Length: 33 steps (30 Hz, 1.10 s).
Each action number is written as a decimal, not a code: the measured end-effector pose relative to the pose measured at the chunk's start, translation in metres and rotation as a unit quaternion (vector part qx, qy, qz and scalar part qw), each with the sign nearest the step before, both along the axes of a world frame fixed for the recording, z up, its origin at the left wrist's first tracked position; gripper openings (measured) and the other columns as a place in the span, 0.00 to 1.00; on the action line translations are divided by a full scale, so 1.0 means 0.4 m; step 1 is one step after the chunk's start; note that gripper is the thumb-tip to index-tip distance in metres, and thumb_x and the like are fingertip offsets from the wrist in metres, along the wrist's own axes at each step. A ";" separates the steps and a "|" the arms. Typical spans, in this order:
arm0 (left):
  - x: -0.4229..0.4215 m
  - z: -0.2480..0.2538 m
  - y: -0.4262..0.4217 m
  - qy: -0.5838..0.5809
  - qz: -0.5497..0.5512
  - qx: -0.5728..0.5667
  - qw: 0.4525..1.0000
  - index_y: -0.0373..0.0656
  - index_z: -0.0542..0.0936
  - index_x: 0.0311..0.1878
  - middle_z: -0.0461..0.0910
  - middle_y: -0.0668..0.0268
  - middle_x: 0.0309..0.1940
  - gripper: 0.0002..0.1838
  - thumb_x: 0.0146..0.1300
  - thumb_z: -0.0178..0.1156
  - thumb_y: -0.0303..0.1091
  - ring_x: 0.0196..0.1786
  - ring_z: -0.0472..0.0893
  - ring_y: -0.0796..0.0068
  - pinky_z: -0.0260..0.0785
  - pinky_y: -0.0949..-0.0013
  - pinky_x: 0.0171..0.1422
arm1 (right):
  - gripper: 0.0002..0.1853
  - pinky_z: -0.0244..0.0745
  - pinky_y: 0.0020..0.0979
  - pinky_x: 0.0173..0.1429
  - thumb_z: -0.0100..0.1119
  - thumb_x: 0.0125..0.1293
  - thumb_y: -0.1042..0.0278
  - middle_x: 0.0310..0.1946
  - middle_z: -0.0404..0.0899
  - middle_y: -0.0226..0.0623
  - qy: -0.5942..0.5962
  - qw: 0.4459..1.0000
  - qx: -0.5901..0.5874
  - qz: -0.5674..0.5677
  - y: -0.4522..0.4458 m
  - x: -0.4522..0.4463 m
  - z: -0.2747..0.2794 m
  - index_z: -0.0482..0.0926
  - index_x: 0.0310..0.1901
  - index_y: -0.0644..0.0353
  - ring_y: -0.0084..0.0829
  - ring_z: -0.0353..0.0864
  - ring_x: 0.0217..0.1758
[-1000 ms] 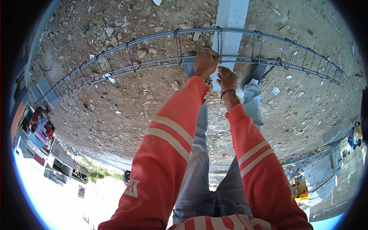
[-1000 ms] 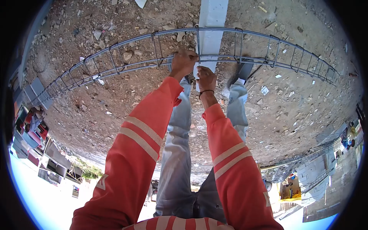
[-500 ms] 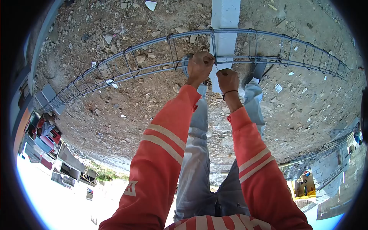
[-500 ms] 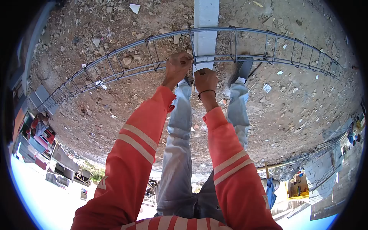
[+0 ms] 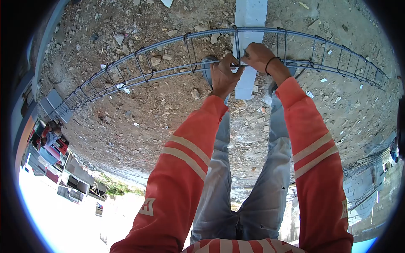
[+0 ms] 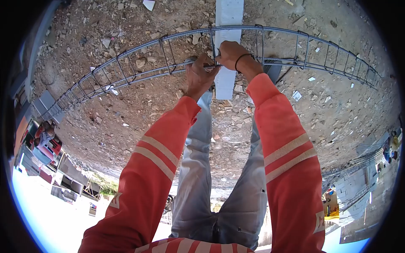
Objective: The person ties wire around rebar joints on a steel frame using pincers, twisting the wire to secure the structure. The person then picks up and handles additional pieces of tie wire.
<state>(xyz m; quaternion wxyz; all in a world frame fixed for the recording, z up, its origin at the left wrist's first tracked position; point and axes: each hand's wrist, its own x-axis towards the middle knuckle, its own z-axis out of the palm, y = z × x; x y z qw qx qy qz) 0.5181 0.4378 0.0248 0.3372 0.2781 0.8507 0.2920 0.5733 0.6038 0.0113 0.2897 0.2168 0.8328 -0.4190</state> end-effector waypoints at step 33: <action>-0.025 -0.024 0.029 -0.119 -0.021 -0.131 0.984 0.57 0.88 0.40 0.86 0.63 0.35 0.12 0.52 0.66 0.45 0.44 0.84 0.61 0.68 0.55 0.54 | 0.17 0.75 0.44 0.51 0.71 0.47 0.67 0.36 0.84 0.36 0.008 0.996 0.015 0.083 -0.021 0.076 -0.010 0.77 0.39 0.54 0.43 0.82 0.46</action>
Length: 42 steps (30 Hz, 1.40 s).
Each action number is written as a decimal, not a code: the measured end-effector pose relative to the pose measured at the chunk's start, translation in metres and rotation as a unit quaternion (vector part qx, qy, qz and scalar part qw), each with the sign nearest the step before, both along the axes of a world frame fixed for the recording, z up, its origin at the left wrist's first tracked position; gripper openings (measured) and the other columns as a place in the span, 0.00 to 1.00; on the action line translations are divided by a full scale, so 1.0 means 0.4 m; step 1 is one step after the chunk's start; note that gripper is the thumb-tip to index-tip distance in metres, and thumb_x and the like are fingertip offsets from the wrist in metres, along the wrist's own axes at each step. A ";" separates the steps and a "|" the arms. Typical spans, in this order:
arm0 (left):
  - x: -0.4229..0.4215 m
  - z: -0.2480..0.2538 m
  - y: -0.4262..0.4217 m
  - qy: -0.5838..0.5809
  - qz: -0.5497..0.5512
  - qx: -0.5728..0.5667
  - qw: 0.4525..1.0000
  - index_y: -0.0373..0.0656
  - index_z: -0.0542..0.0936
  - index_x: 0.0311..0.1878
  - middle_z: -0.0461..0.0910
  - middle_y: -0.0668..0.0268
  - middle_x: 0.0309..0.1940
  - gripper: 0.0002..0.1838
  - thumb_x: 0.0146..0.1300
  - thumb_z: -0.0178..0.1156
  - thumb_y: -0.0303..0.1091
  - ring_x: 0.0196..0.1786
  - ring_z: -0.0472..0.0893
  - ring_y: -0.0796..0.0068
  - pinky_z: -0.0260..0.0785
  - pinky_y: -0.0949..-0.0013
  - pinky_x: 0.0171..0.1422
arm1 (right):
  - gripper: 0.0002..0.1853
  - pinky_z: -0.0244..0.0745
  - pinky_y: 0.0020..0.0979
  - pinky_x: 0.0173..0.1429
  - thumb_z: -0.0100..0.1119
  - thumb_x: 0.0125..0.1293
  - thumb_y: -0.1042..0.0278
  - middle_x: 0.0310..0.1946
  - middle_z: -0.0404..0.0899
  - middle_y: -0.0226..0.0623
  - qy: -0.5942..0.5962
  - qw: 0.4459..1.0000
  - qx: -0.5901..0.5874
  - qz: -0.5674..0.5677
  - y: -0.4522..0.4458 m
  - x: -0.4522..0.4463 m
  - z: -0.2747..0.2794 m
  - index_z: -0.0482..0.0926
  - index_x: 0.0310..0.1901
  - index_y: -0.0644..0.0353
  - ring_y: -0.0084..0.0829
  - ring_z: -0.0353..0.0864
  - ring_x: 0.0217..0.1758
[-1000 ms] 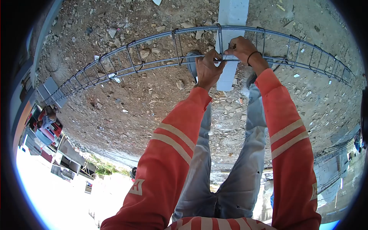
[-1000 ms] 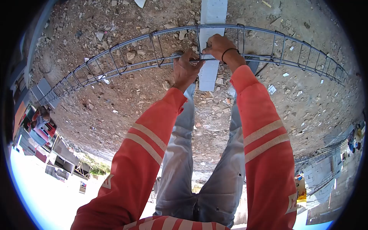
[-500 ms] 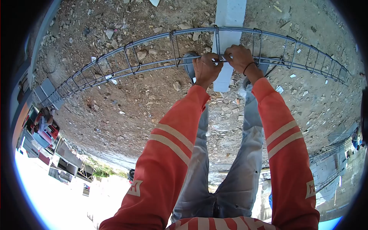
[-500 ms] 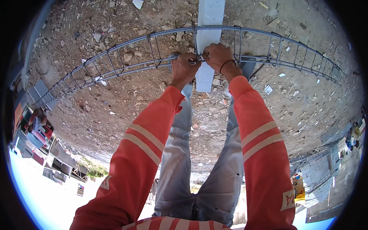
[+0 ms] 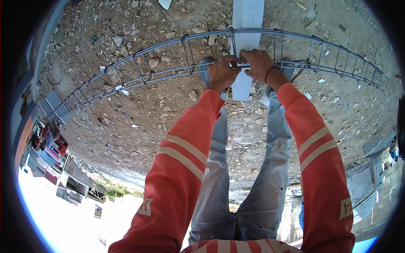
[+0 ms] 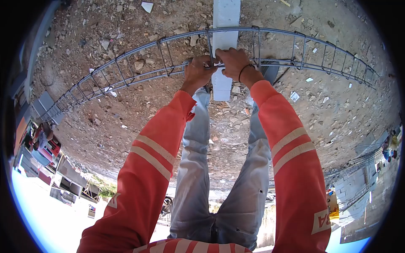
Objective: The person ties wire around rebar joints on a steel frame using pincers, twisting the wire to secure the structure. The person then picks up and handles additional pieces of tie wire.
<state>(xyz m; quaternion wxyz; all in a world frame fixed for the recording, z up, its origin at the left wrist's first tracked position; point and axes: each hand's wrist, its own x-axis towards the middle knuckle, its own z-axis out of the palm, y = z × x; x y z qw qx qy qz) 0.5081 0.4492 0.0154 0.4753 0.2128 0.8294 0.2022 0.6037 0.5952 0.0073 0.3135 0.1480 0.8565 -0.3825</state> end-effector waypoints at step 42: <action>-0.033 -0.005 -0.006 -0.026 0.007 0.096 0.995 0.36 0.85 0.38 0.85 0.55 0.31 0.17 0.51 0.71 0.40 0.36 0.85 0.62 0.77 0.63 0.47 | 0.12 0.72 0.36 0.49 0.66 0.56 0.67 0.38 0.81 0.42 0.161 0.762 -0.003 -0.628 -0.291 0.122 -0.083 0.85 0.40 0.61 0.41 0.77 0.45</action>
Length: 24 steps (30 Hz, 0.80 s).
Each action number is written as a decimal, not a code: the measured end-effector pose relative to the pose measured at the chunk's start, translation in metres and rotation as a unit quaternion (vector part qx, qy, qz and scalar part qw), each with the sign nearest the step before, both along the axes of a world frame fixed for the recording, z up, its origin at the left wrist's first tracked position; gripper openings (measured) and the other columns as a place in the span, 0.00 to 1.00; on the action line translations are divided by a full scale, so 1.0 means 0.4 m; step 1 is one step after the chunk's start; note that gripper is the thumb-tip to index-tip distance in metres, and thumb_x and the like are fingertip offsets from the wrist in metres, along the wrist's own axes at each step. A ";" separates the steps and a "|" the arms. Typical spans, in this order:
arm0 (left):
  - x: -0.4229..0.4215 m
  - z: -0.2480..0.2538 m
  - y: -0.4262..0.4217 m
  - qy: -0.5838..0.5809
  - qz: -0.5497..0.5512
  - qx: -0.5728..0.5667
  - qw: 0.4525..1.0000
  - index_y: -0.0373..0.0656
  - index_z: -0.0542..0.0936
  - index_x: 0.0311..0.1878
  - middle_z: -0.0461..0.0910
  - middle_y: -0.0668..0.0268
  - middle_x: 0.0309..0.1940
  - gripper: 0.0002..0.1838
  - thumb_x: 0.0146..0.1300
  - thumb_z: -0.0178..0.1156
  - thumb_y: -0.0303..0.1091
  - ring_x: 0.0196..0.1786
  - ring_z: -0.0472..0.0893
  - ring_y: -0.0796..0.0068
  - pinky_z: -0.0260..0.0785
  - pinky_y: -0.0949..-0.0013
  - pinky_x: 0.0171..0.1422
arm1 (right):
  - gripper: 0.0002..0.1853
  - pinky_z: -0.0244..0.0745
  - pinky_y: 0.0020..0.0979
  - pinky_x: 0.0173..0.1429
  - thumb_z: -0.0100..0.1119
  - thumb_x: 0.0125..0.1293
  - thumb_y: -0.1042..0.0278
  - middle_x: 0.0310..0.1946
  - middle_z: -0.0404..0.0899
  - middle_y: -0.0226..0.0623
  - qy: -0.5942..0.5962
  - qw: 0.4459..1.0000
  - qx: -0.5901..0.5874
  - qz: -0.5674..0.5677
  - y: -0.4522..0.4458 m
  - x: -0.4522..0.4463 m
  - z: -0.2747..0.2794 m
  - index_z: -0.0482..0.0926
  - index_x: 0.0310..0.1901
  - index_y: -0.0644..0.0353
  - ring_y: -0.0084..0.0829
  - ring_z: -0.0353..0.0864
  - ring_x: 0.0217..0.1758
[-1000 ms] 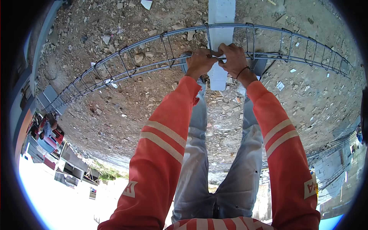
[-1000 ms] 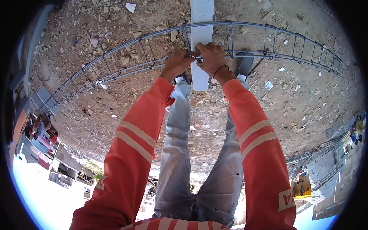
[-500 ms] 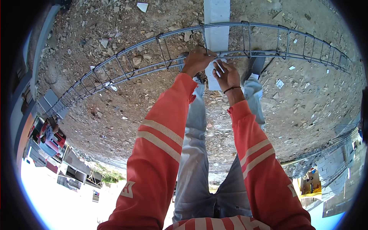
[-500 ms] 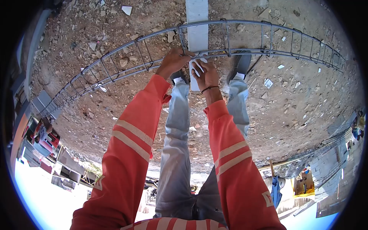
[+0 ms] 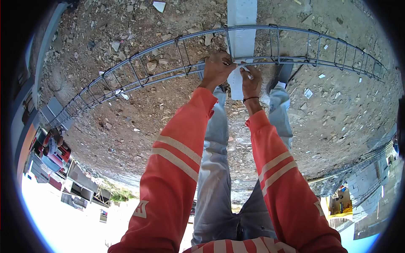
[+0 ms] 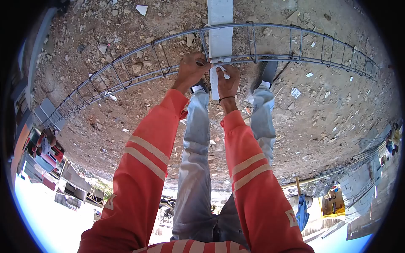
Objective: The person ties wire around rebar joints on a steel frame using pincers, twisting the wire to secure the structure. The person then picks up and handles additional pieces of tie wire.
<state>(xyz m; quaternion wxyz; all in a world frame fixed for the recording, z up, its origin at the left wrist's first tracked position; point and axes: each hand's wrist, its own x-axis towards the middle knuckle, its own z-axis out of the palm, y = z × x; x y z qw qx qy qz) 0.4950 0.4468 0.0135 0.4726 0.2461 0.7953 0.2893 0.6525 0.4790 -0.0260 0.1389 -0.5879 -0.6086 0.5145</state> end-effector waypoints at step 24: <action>0.038 0.038 -0.077 0.081 0.029 0.186 0.979 0.37 0.86 0.35 0.85 0.60 0.35 0.07 0.51 0.68 0.25 0.39 0.85 0.61 0.77 0.65 0.45 | 0.11 0.77 0.35 0.39 0.59 0.66 0.60 0.33 0.87 0.38 -0.191 0.980 0.032 0.053 -0.039 -0.073 0.095 0.86 0.41 0.56 0.37 0.87 0.35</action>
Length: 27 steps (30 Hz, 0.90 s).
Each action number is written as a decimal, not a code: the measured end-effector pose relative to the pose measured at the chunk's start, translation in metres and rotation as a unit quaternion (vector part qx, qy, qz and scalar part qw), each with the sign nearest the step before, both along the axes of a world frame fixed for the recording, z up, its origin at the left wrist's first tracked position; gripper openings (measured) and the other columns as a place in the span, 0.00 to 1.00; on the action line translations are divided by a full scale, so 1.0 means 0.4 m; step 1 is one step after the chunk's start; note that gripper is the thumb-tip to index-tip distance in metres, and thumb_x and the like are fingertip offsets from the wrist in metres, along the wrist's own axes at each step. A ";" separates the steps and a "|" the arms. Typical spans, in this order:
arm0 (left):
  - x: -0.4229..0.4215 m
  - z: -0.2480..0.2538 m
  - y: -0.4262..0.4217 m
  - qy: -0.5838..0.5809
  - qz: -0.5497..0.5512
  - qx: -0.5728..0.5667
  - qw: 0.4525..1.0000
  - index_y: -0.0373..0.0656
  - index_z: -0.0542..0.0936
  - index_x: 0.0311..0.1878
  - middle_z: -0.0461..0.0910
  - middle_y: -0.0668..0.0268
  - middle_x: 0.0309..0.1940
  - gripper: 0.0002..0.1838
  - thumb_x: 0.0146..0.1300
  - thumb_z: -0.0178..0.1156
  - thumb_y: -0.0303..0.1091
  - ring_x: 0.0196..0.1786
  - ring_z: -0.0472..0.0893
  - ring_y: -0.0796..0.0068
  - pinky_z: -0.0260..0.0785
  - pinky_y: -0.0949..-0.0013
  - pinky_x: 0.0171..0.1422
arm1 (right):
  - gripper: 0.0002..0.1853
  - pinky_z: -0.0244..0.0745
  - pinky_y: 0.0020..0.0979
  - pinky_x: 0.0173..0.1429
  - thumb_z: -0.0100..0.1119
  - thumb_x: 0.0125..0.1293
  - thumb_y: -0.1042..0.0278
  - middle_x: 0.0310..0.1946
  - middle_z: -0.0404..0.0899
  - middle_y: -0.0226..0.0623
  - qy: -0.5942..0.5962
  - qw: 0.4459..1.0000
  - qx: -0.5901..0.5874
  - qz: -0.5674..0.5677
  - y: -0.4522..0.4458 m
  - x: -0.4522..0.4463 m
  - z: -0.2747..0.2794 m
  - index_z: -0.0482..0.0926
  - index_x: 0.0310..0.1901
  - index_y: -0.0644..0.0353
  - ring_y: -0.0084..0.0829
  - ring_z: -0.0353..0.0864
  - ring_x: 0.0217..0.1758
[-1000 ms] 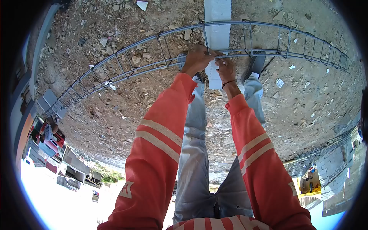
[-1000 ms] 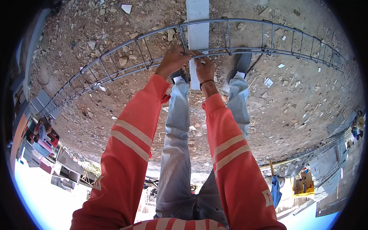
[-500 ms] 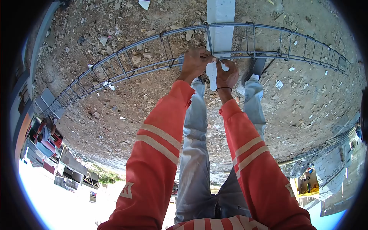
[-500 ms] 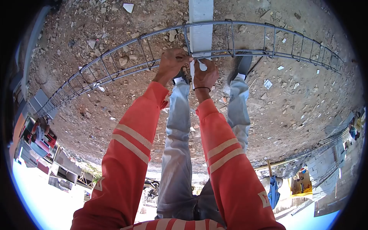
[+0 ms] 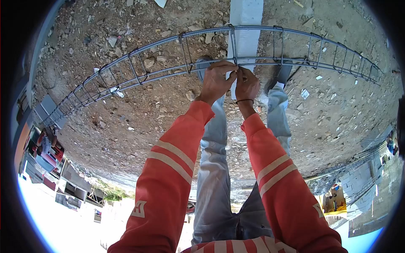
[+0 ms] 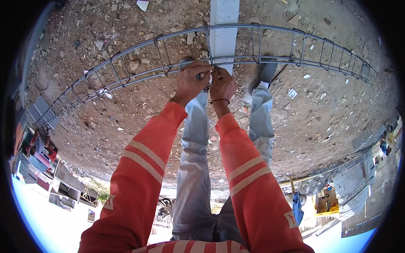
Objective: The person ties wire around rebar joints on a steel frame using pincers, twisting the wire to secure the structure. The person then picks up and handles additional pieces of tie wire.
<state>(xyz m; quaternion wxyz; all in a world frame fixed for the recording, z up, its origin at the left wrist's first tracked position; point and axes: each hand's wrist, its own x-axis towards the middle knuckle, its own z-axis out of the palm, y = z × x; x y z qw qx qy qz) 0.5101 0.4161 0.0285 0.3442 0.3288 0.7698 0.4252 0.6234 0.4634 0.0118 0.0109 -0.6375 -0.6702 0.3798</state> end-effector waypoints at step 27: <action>-0.090 -0.114 0.081 -0.143 -0.305 -0.273 0.901 0.41 0.83 0.42 0.84 0.51 0.37 0.16 0.63 0.60 0.45 0.44 0.83 0.51 0.72 0.54 0.48 | 0.06 0.64 0.21 0.32 0.60 0.65 0.70 0.33 0.83 0.32 0.325 0.739 -0.237 -0.541 -0.070 -0.056 0.026 0.74 0.41 0.54 0.16 0.69 0.25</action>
